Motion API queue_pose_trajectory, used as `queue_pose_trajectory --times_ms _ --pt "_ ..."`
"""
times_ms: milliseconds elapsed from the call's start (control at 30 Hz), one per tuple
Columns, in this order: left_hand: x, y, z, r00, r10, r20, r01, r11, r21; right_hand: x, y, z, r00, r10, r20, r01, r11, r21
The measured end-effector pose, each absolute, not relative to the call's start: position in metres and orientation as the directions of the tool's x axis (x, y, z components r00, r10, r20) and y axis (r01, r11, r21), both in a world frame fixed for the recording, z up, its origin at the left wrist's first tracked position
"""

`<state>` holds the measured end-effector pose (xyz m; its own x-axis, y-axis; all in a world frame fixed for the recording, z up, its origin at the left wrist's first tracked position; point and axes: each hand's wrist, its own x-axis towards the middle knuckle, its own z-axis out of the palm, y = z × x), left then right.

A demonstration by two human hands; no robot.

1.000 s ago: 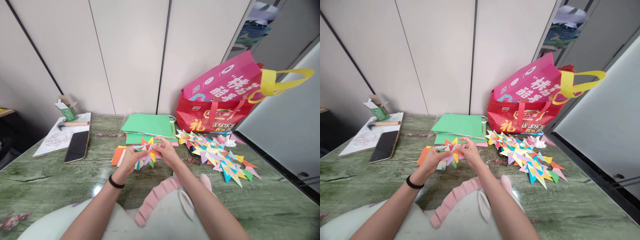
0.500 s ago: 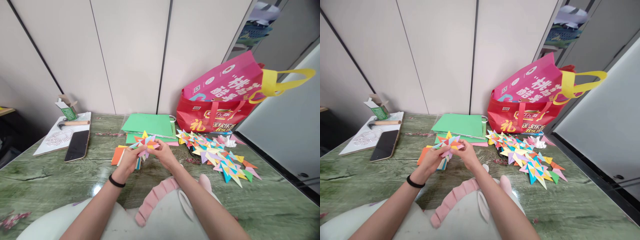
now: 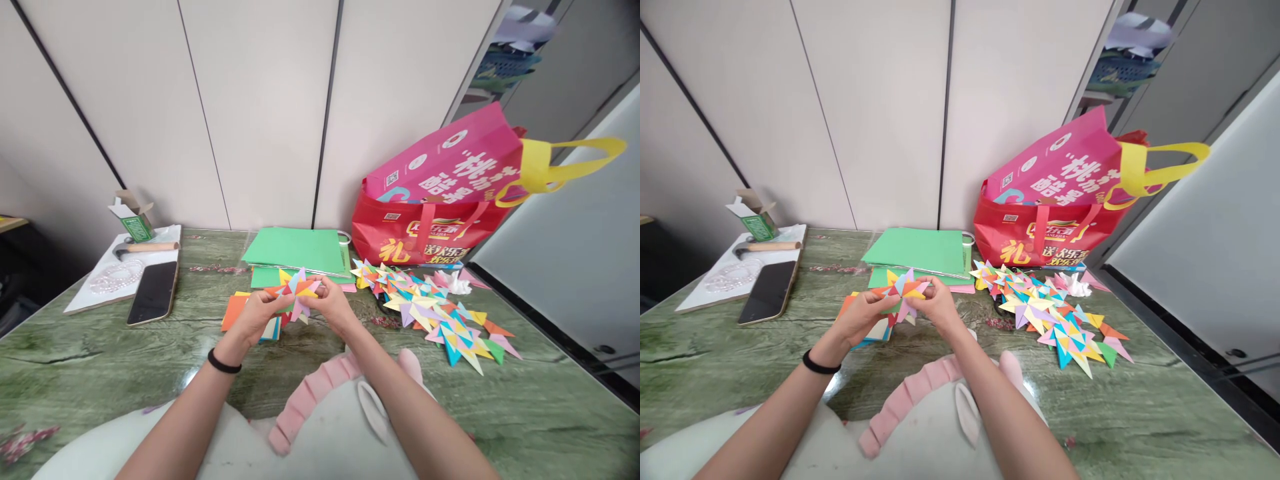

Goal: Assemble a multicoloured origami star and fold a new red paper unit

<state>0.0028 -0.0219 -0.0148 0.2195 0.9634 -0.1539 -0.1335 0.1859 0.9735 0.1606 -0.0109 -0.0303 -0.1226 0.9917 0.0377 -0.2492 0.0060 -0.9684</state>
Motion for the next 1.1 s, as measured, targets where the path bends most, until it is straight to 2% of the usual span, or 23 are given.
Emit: queue_pose_trajectory --times_ms 233,367,433,500,600,700,933,1100 --pt "0.008 -0.024 -0.016 0.11 0.993 -0.03 -0.06 0.037 0.998 0.16 -0.011 -0.034 -0.183 0.978 0.103 -0.158 0.074 -0.985" --pt "0.009 -0.024 -0.016 0.014 0.997 0.072 0.023 -0.073 0.997 0.158 -0.011 -0.036 -0.115 0.96 0.255 -0.051 0.25 -0.967" --pt "0.009 -0.025 -0.015 -0.027 0.992 0.12 0.084 -0.117 0.99 0.158 -0.013 -0.033 -0.018 0.914 0.406 0.072 0.406 -0.911" --pt "0.01 -0.025 -0.013 -0.058 0.987 0.149 0.137 -0.14 0.981 0.159 -0.016 -0.028 0.057 0.818 0.573 0.23 0.547 -0.804" --pt "0.01 -0.025 -0.012 -0.072 0.979 0.192 0.178 -0.177 0.968 0.159 -0.022 -0.022 0.011 0.691 0.723 0.388 0.663 -0.64" --pt "0.009 -0.024 -0.016 -0.062 0.97 0.234 0.192 -0.218 0.957 0.158 -0.024 -0.021 -0.074 0.649 0.757 0.429 0.706 -0.563" --pt "0.009 -0.023 -0.018 -0.063 0.96 0.273 0.174 -0.259 0.95 0.156 -0.023 -0.027 -0.085 0.674 0.734 0.427 0.69 -0.585" --pt "0.01 -0.023 -0.016 -0.063 0.956 0.287 0.172 -0.273 0.946 0.157 -0.022 -0.026 -0.162 0.631 0.759 0.433 0.736 -0.519"
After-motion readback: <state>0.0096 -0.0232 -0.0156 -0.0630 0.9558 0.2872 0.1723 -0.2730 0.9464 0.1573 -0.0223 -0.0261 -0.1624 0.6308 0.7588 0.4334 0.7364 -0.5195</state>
